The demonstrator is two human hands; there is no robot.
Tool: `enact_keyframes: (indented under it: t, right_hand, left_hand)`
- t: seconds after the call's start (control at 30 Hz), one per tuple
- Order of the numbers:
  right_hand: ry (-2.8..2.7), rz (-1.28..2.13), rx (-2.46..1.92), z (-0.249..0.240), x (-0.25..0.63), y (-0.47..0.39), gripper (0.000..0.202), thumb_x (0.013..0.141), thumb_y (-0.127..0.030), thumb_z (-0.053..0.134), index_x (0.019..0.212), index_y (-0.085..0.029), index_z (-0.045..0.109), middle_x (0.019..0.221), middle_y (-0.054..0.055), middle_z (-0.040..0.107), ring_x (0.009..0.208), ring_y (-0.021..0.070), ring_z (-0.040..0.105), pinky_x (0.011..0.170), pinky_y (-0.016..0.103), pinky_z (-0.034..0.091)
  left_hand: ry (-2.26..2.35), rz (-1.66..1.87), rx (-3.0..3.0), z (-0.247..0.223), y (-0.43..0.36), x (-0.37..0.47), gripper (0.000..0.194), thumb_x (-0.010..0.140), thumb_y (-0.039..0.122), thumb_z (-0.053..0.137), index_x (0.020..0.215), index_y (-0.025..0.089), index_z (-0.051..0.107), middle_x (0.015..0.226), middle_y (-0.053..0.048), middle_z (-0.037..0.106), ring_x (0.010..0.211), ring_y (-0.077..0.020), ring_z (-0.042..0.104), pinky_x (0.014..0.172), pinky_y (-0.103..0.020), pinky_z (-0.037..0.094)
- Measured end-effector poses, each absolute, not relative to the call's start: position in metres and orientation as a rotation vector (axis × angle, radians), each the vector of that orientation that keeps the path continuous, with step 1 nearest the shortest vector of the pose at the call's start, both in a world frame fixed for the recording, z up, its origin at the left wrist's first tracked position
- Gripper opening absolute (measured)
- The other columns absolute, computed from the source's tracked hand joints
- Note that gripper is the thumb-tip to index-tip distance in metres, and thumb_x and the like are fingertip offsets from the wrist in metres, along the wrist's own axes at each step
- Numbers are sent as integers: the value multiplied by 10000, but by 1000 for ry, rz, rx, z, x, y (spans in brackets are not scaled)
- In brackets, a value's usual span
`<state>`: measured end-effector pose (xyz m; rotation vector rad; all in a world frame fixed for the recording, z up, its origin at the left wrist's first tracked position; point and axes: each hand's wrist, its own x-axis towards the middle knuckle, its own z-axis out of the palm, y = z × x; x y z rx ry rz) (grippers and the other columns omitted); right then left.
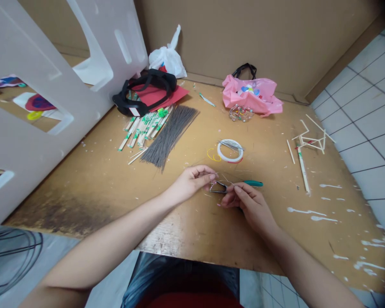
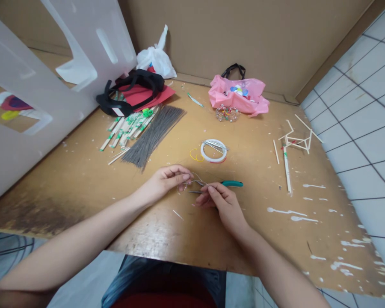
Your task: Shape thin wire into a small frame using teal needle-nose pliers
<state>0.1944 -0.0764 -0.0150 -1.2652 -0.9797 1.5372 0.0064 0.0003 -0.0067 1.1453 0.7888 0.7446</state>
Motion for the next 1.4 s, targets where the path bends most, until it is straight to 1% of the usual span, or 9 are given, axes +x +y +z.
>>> enact_keyframes:
  t: [0.2, 0.4, 0.6, 0.67, 0.83, 0.97, 1.17, 1.3, 1.4]
  right_hand:
    - [-987, 1528, -1274, -16, 195, -76, 269, 858, -451, 559, 897, -196, 635, 723, 26, 693, 682, 172, 674, 712, 367, 552]
    - [-1008, 1515, -1306, -12, 196, -75, 268, 839, -449, 583, 894, -195, 650, 739, 26, 693, 701, 158, 670, 683, 319, 554]
    - [-1149, 1529, -1389, -12, 197, -72, 342, 826, -489, 563, 920, -180, 677, 792, 60, 715, 748, 193, 686, 689, 348, 558]
    - [-1325, 1330, -1486, -12, 207, -64, 337, 842, -469, 538, 946, -185, 688, 855, 72, 723, 782, 201, 680, 693, 349, 554]
    - [-2114, 274, -1873, -1, 237, -14, 291, 898, -265, 441, 1063, -206, 674, 977, 65, 716, 825, 171, 654, 730, 273, 491]
    - [-2214, 82, -2025, 10, 244, 34, 246, 853, -207, 465, 914, -166, 700, 958, 115, 705, 874, 218, 637, 763, 296, 442]
    - [-2305, 24, -2203, 6, 230, 58, 267, 839, -223, 454, 913, -135, 696, 987, 168, 684, 872, 247, 625, 715, 304, 418]
    - [-2322, 73, -2266, 9, 226, 60, 288, 846, -220, 449, 973, -135, 692, 1050, 176, 669, 911, 245, 618, 731, 302, 411]
    - [-2365, 238, -2276, 24, 228, 67, 230, 786, -216, 543, 921, -151, 716, 931, 131, 706, 814, 215, 629, 692, 281, 416]
  left_hand:
    - [831, 730, 1176, -8, 3, 6, 239, 752, 336, 667, 822, 112, 624, 710, -11, 635, 561, -67, 518, 601, -227, 427]
    - [815, 680, 1230, -10, 2, 7, 272, 750, 363, 661, 862, 117, 635, 706, -4, 629, 531, -61, 499, 565, -219, 406]
    - [823, 636, 1338, -9, 3, 5, 303, 791, 427, 601, 770, 125, 626, 657, 8, 595, 528, -60, 476, 560, -212, 392]
    - [818, 610, 1325, -12, 5, 5, 323, 789, 454, 590, 764, 132, 605, 674, 3, 603, 520, -61, 476, 544, -210, 389]
    - [838, 568, 1322, -23, 11, 6, 337, 772, 470, 590, 754, 133, 589, 643, 6, 586, 511, -65, 473, 532, -205, 386]
    - [904, 616, 1489, -29, 13, 5, 321, 820, 439, 527, 785, 132, 614, 646, -2, 581, 535, -86, 477, 550, -220, 395]
    - [994, 720, 1960, -30, 12, 1, 226, 877, 310, 479, 896, 160, 646, 848, -51, 638, 775, -148, 570, 733, -269, 430]
    - [1014, 715, 2048, -27, 11, 1, 203, 879, 276, 481, 905, 157, 643, 860, -58, 629, 787, -157, 572, 731, -275, 439]
    - [1027, 716, 2086, -24, 11, 2, 199, 882, 257, 478, 900, 144, 642, 864, -66, 625, 787, -160, 573, 738, -283, 447]
